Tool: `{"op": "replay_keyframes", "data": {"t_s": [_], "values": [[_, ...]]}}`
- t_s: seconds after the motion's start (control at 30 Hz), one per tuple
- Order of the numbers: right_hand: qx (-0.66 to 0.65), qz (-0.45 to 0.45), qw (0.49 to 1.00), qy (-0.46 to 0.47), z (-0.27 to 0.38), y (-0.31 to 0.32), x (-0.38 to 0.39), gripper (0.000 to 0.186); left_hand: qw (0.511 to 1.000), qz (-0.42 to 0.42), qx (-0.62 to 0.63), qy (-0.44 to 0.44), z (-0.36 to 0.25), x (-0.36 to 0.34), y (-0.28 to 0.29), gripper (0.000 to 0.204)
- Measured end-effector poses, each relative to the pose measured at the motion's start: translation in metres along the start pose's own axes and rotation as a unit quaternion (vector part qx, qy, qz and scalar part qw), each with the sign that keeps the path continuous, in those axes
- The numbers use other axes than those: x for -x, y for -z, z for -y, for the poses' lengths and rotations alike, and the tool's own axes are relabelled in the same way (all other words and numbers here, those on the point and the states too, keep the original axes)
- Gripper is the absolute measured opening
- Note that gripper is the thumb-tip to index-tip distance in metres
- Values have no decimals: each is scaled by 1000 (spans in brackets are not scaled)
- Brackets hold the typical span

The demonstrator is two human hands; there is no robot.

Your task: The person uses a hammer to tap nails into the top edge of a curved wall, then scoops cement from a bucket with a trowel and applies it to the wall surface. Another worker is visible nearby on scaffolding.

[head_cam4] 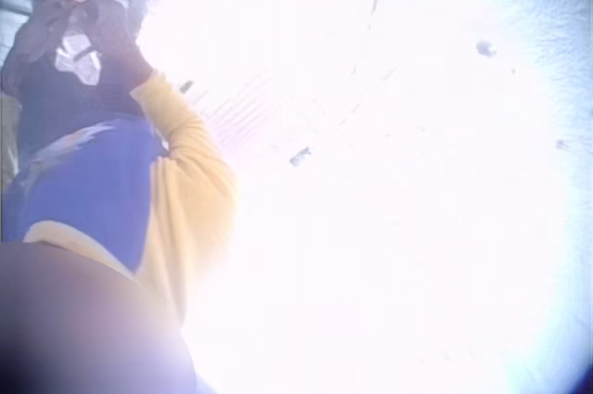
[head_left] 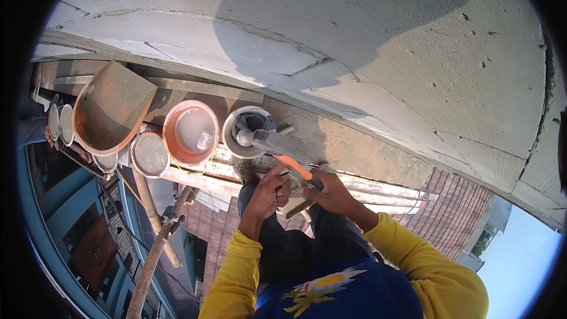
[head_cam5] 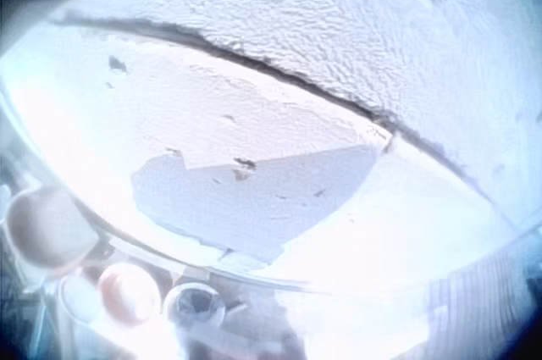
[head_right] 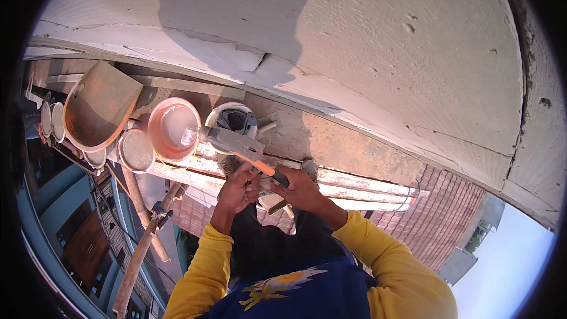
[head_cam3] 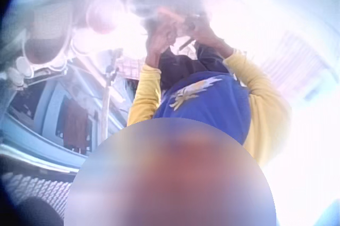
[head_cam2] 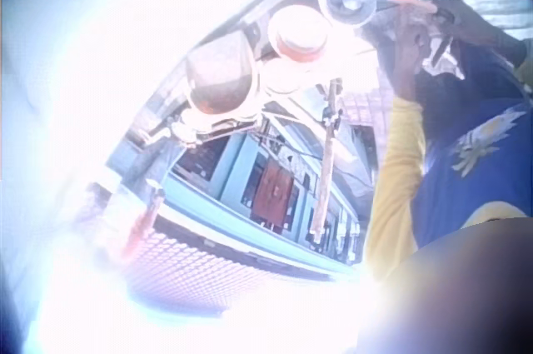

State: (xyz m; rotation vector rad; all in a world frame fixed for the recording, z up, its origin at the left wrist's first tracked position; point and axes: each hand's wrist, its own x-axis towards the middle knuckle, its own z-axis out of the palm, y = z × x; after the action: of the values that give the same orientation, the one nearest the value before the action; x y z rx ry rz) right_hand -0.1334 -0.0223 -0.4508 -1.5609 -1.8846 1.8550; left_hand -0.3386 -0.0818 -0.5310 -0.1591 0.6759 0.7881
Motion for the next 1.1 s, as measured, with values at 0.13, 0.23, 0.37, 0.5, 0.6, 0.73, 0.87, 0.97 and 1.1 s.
{"op": "replay_keyframes", "data": {"t_s": [0.13,0.23,0.37,0.5,0.6,0.73,0.87,0.97,1.1], "values": [[-70,-90,993,37,6,16,82,36,987,48,-120,94,25,33,-86,66],[-146,-76,986,-39,16,51,146,35,972,107,-152,141,40,35,-135,65],[-232,-172,957,24,-15,72,224,36,933,116,-245,237,83,18,-193,60],[-326,-225,916,60,-71,108,295,41,882,119,-351,289,152,-11,-270,52],[-337,-273,900,35,-121,135,345,42,855,79,-405,314,213,-35,-325,58],[-372,-356,857,-1,-168,193,443,45,861,61,-421,279,296,-69,-398,57],[-441,-444,779,47,-218,238,520,32,689,224,-681,105,375,-105,-454,39],[-431,-499,751,40,-235,254,575,29,572,332,-750,-10,433,-124,-502,29],[-360,-571,738,11,-235,253,605,57,503,405,-763,-26,466,-135,-543,22]]}}
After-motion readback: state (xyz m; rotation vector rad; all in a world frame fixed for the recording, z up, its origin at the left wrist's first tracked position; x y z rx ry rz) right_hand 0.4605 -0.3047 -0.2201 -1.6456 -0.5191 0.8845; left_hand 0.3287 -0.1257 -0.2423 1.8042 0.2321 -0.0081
